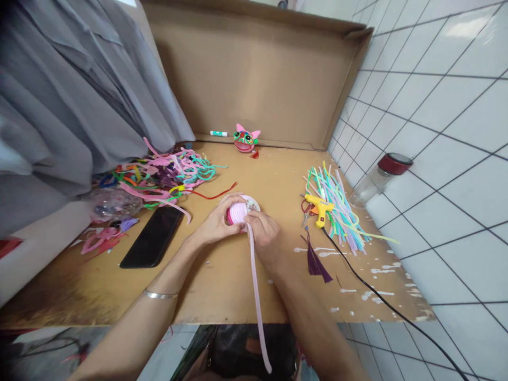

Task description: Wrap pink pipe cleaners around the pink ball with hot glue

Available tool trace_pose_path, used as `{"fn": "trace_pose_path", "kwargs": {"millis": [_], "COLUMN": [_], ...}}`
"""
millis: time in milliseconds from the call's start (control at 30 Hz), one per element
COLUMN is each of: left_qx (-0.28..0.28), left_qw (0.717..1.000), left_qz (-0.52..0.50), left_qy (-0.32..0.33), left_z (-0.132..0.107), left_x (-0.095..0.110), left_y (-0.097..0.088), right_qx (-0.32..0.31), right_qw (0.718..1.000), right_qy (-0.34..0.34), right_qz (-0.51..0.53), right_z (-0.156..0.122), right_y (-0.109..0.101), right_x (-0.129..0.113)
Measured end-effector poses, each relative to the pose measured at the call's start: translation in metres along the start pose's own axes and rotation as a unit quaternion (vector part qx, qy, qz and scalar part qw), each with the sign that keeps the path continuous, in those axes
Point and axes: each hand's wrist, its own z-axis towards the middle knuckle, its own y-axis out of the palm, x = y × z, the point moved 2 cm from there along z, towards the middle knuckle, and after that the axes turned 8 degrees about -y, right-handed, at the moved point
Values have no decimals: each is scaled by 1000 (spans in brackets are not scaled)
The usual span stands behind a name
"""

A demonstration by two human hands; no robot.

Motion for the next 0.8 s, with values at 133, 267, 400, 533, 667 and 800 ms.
{"fn": "trace_pose_path", "kwargs": {"millis": [133,267,400,533,667,800], "left_qx": [-4,-7,-6,-5,-5,-4], "left_qw": [1000,1000,1000,1000,1000,1000], "left_qz": [-4,-4,-5,-2,4,1], "left_qy": [-8,-6,-2,1,1,7], "left_z": [0,-1,-1,-1,0,-1], "left_x": [0,1,0,0,-1,-1], "left_y": [0,0,0,0,1,1], "right_qx": [-5,-12,-12,-10,-11,-3], "right_qw": [1000,1000,1000,1000,1000,1000], "right_qy": [5,11,12,8,16,11], "right_qz": [-4,1,3,2,1,1], "right_z": [3,3,3,2,0,0], "right_y": [-1,-1,0,2,4,5], "right_x": [-2,-2,-2,-1,1,0]}}
